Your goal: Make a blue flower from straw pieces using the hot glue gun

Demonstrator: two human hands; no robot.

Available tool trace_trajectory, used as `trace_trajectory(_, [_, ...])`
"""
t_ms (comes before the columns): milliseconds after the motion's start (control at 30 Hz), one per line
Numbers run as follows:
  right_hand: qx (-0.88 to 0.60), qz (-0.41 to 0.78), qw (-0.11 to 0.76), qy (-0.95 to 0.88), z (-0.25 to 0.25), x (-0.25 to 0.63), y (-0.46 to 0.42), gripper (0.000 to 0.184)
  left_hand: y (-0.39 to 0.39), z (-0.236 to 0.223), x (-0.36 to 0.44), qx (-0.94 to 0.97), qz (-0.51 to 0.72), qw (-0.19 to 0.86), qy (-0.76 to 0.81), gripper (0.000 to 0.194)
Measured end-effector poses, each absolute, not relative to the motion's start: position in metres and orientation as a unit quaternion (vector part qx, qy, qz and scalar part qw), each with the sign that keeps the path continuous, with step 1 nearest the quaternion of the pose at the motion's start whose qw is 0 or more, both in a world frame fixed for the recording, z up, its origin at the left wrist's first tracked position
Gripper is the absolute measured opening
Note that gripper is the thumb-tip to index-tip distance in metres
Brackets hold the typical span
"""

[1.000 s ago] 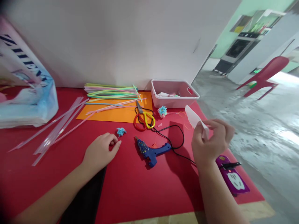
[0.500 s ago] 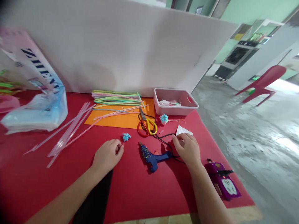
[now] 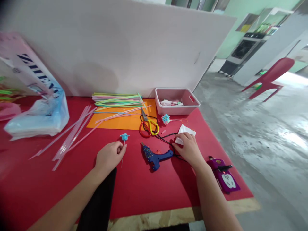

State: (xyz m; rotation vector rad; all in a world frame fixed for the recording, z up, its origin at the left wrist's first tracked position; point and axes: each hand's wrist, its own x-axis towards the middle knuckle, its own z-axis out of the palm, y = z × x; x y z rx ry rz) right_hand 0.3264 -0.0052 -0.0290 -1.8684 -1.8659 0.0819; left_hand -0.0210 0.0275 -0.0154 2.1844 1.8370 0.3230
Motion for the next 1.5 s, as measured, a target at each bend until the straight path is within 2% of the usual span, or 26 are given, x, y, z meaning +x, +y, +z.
trace_trajectory(100, [-0.691, 0.018, 0.261, -0.674, -0.030, 0.333, -0.004, 0.023, 0.025, -0.012, -0.023, 0.763, 0.132, 0.130, 0.620, 0.036])
trace_trajectory(300, [-0.726, 0.008, 0.277, -0.630, -0.033, 0.337, -0.004, 0.027, 0.019, -0.005, -0.028, 0.789, 0.193, 0.137, 0.567, 0.026])
trace_trajectory(567, [-0.781, -0.024, 0.289, -0.553, -0.031, 0.335, -0.006, 0.032, 0.016, -0.008, -0.039, 0.789, 0.187, 0.177, 0.558, 0.022])
trace_trajectory(633, [-0.786, -0.026, 0.291, -0.545, -0.031, 0.335, -0.006, 0.034, 0.000, -0.002, -0.045, 0.777, 0.176, 0.156, 0.583, 0.026])
trace_trajectory(733, [-0.788, -0.016, 0.288, -0.544, -0.032, 0.333, -0.005, 0.036, -0.034, 0.000, -0.053, 0.781, 0.085, 0.065, 0.615, 0.053])
trace_trajectory(800, [-0.789, -0.008, 0.284, -0.544, -0.033, 0.333, -0.003, 0.038, -0.054, -0.003, -0.056, 0.774, 0.038, 0.038, 0.631, 0.049])
trace_trajectory(900, [-0.793, 0.000, 0.278, -0.542, -0.034, 0.334, -0.002, 0.038, -0.065, -0.009, -0.061, 0.766, 0.030, 0.012, 0.642, 0.042])
trace_trajectory(1167, [-0.799, 0.017, 0.273, -0.536, -0.033, 0.336, -0.002, 0.038, -0.026, -0.004, -0.095, 0.745, 0.008, -0.015, 0.667, 0.035])
trace_trajectory(1400, [-0.772, 0.014, 0.304, -0.558, -0.035, 0.337, -0.002, 0.045, 0.004, 0.026, -0.097, 0.768, -0.092, 0.053, 0.632, 0.037])
trace_trajectory(1500, [-0.749, -0.023, 0.328, -0.576, -0.031, 0.333, -0.002, 0.052, 0.044, 0.043, -0.085, 0.796, -0.042, 0.051, 0.601, 0.033])
